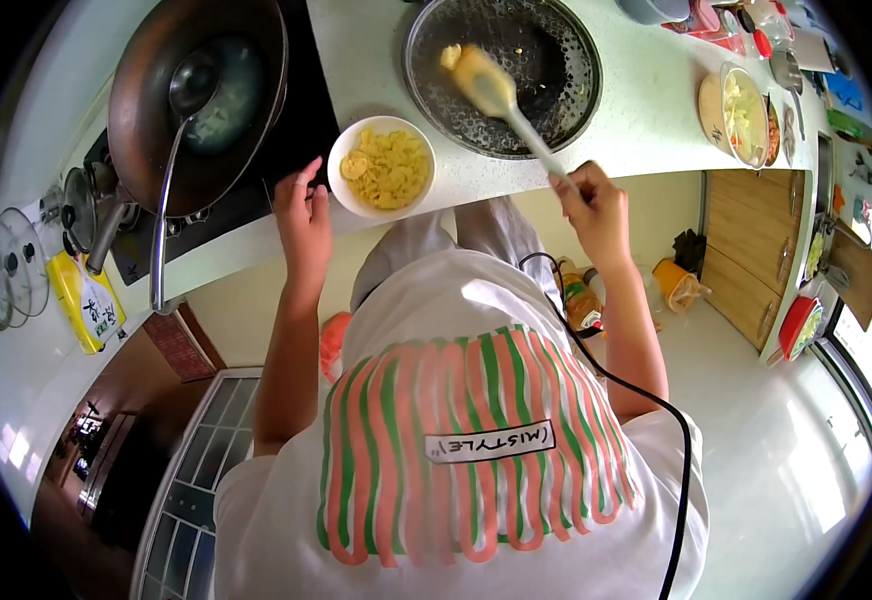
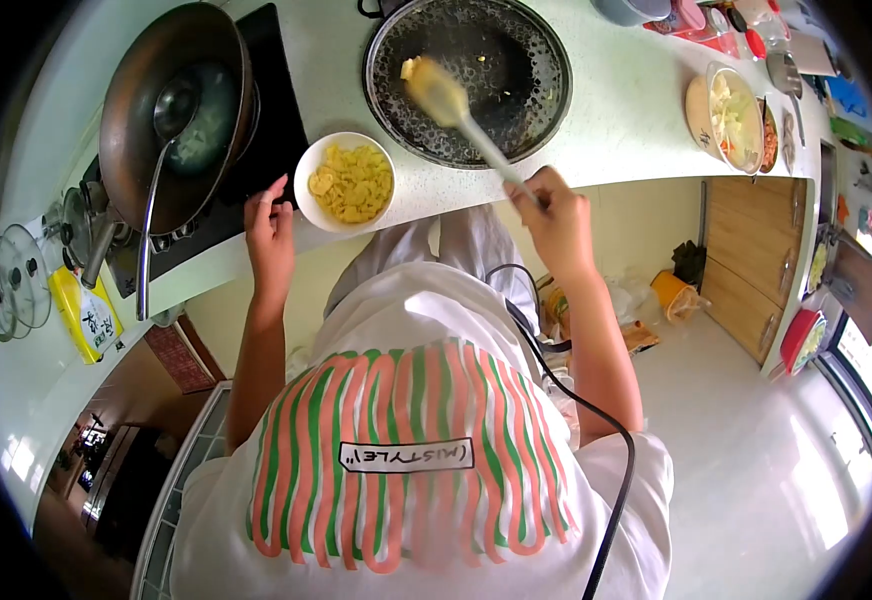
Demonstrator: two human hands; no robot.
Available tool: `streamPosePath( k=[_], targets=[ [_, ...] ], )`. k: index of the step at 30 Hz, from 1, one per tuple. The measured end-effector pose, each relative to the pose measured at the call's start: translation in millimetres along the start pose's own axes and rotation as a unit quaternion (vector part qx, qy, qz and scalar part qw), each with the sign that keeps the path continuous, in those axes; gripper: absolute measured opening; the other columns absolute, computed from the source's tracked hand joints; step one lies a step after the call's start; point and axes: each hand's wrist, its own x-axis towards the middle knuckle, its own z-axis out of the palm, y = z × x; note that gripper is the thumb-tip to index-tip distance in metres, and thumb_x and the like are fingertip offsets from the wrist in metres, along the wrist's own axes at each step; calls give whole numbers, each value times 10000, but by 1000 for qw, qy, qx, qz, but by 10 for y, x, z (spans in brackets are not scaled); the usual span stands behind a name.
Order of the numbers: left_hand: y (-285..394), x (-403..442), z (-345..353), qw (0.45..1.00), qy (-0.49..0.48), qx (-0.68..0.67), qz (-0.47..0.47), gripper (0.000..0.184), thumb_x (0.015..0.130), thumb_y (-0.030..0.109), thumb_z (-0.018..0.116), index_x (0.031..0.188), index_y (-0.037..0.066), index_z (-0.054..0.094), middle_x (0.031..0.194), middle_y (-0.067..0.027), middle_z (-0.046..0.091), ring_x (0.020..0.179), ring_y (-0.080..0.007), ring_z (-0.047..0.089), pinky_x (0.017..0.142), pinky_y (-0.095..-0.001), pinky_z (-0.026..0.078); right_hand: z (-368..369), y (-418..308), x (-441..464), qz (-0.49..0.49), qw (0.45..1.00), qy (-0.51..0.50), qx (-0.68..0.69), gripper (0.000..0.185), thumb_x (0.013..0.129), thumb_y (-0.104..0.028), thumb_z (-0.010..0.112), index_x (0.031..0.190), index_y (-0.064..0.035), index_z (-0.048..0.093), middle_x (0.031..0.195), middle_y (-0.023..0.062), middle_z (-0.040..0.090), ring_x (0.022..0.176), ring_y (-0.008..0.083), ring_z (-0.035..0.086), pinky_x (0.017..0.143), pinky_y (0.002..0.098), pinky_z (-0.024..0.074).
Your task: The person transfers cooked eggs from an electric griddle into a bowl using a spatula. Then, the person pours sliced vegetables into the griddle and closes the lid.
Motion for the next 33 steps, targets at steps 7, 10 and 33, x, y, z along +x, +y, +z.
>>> streamPosePath(
  k=[7, 10, 33],
  targets=[
    [15, -163, 224, 887, -102, -339, -297, 456, 1076, 213, 494, 1462, -18, 421, 1126, -152, 685, 926, -219, 721, 809, -340, 623, 320, 60, 552, -22, 995, 58, -77, 388, 930, -391, 722, 824, -41, 591, 585, 138, 587, 507, 293, 562, 527, 409, 452],
    [52, -165, 216, 864, -99, -387, -306, 479, 1077, 227, 492, 1475, -24, 404, 1150, -171, 683, 984, -257, 725, 845, -364, 628, 396, 17, 472, -43, 989, 15, -144, 369, 925, -384, 724, 843, -50, 590, 604, 157, 603, 538, 331, 595, 541, 434, 464],
    [4, -66, 255, 861, -85, -408, -292, 470, 1076, 242, 499, 1484, 15, 441, 1179, -140, 678, 972, -261, 730, 837, -366, 626, 347, 216, -96, 35, 951, -114, 284, 243, 985, -134, 674, 808, -40, 536, 560, 8, 544, 430, 35, 394, 403, 228, 277]
  ],
)
